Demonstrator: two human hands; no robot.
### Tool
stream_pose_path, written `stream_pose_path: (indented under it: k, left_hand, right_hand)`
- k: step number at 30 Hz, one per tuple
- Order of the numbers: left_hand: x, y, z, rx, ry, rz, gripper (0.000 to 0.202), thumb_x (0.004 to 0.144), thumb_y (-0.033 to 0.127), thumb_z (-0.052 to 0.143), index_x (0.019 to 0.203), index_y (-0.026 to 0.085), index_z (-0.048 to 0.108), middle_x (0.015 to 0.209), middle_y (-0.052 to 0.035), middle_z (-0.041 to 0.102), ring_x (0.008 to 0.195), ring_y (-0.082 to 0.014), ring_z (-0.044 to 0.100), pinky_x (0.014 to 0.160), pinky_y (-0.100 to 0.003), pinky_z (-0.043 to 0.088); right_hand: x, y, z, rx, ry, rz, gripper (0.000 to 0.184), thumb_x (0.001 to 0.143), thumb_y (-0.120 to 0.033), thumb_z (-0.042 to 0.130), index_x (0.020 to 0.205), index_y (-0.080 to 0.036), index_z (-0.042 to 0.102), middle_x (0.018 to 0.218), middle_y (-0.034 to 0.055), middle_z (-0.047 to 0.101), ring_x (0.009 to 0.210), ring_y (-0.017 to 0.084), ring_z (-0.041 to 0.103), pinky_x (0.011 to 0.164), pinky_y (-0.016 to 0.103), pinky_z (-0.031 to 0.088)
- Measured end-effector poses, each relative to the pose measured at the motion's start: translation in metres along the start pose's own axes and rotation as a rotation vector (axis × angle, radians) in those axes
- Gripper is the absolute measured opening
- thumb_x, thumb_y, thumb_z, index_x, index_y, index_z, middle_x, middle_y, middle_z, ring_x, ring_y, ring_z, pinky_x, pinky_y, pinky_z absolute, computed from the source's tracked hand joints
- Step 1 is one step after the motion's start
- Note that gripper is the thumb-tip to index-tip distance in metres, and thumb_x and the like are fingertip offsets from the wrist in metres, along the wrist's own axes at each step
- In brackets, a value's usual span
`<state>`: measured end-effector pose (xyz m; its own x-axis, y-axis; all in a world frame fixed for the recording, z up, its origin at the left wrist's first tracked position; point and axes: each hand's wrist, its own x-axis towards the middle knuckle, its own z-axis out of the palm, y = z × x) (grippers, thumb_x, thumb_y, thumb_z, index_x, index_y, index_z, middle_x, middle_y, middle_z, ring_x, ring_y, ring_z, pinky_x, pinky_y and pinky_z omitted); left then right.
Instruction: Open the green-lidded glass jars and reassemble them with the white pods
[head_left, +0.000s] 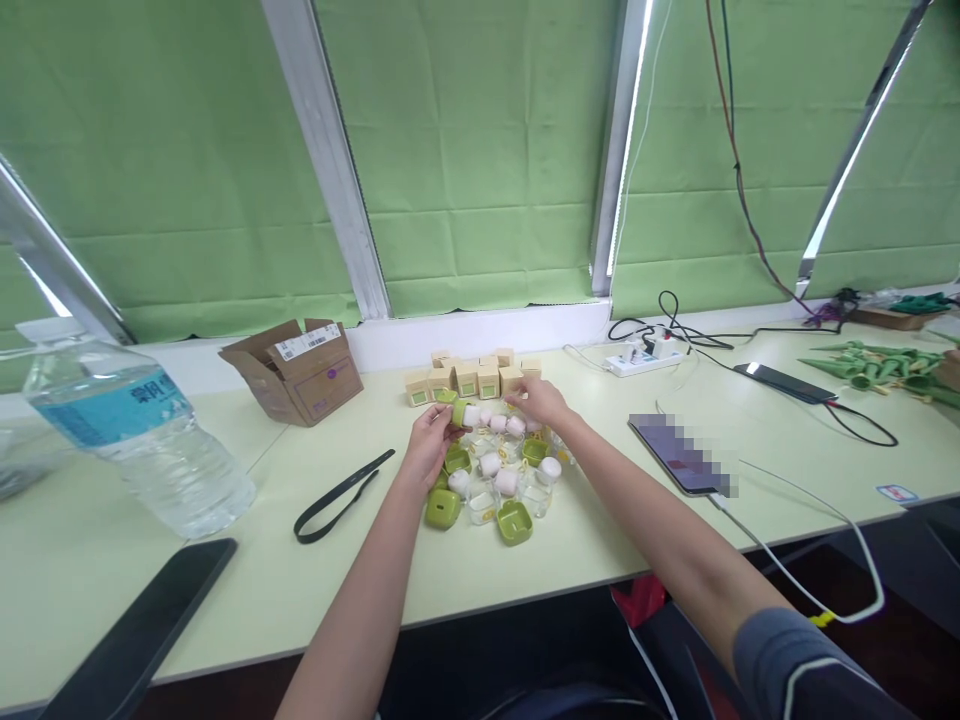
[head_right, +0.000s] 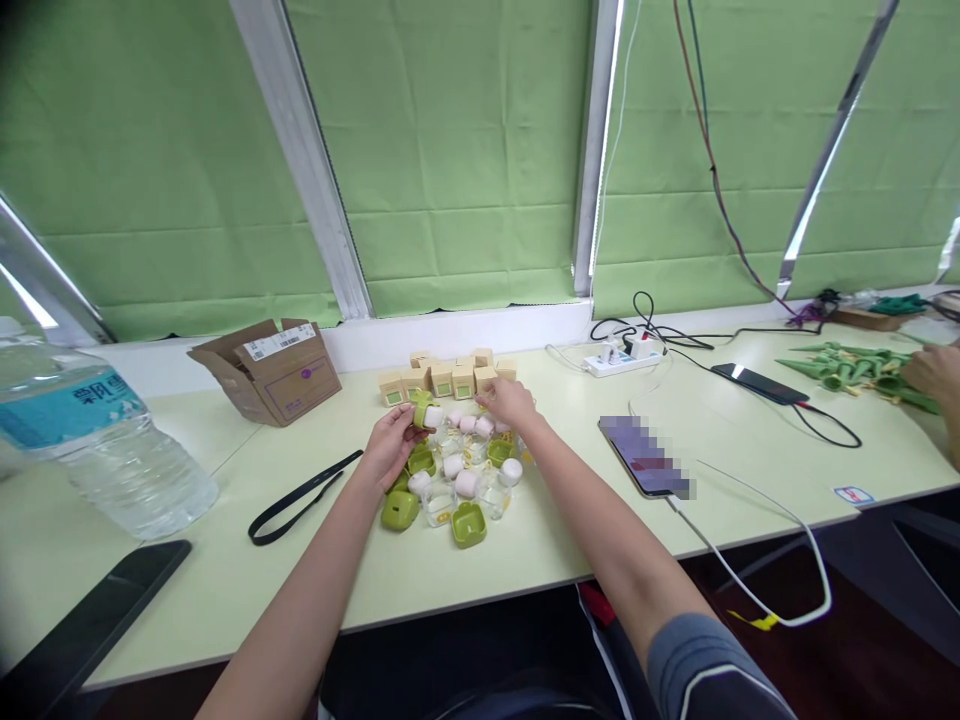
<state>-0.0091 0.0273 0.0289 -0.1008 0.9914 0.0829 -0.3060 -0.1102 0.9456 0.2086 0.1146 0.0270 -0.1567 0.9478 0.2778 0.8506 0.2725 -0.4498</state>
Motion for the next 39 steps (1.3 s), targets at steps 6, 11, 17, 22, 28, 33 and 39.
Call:
stream_pose_path:
  k: [6,11,17,22,28,33,39]
  left_hand:
    - [-0.001,0.0,0.001,0.03,-0.013,0.008,0.035,0.069,0.04,0.075,0.087,0.016,0.057,0.079,-0.004,0.069,0.069,-0.0164,0.067,0.069,-0.031,0.053]
    - [-0.003,0.0,0.003,0.044,-0.021,0.019,0.037,0.068,0.041,0.077,0.085,0.016,0.057,0.077,-0.0021,0.068,0.064,-0.0136,0.066,0.068,-0.029,0.052]
    - [-0.005,0.001,0.005,0.041,-0.006,0.056,0.037,0.067,0.039,0.079,0.084,0.015,0.058,0.075,-0.0007,0.067,0.062,-0.0124,0.065,0.065,-0.026,0.051]
    - [-0.007,0.003,0.008,0.016,-0.024,0.109,0.038,0.065,0.038,0.082,0.086,0.014,0.061,0.078,0.0001,0.067,0.067,-0.0113,0.064,0.071,-0.027,0.053]
    - [-0.012,0.004,0.012,0.054,-0.084,0.14,0.039,0.064,0.04,0.083,0.085,0.014,0.064,0.081,-0.0001,0.067,0.074,-0.011,0.062,0.08,-0.029,0.054]
    - [-0.015,0.004,0.013,0.06,-0.169,0.154,0.033,0.067,0.037,0.082,0.079,0.014,0.062,0.082,0.0006,0.065,0.077,-0.0104,0.062,0.086,-0.031,0.053]
    - [-0.015,0.003,0.014,0.095,-0.203,0.142,0.033,0.073,0.039,0.077,0.094,0.018,0.063,0.09,-0.0015,0.067,0.081,-0.0125,0.064,0.083,-0.031,0.053]
  right_hand:
    - [-0.003,-0.008,-0.001,-0.08,-0.037,0.047,0.023,0.08,-0.044,0.068,0.087,-0.022,0.072,0.095,0.0114,0.071,0.098,0.029,0.063,0.087,0.042,0.044]
    - [-0.014,-0.013,-0.004,-0.112,0.004,0.04,0.03,0.083,-0.042,0.063,0.103,-0.022,0.07,0.104,0.0136,0.07,0.107,0.034,0.058,0.092,0.048,0.041]
    - [-0.039,-0.033,-0.01,0.322,0.195,-0.228,0.029,0.095,-0.04,0.048,0.101,-0.02,0.067,0.106,0.0069,0.071,0.1,0.021,0.062,0.09,0.034,0.046]
    - [-0.066,-0.046,-0.011,0.521,0.132,-0.401,0.036,0.091,-0.048,0.057,0.115,-0.022,0.064,0.099,0.0038,0.072,0.092,0.018,0.065,0.084,0.031,0.048]
    - [-0.073,-0.039,-0.008,0.511,0.142,-0.431,0.042,0.083,-0.048,0.068,0.114,-0.02,0.066,0.098,0.006,0.071,0.091,0.02,0.064,0.084,0.035,0.049]
    - [-0.068,-0.037,0.002,0.604,0.195,-0.422,0.043,0.081,-0.047,0.07,0.114,-0.02,0.064,0.1,0.0062,0.07,0.086,0.018,0.064,0.079,0.033,0.051]
    - [-0.067,-0.035,0.002,0.598,0.265,-0.472,0.039,0.076,-0.045,0.076,0.105,-0.021,0.065,0.093,0.004,0.069,0.085,0.018,0.063,0.08,0.033,0.051]
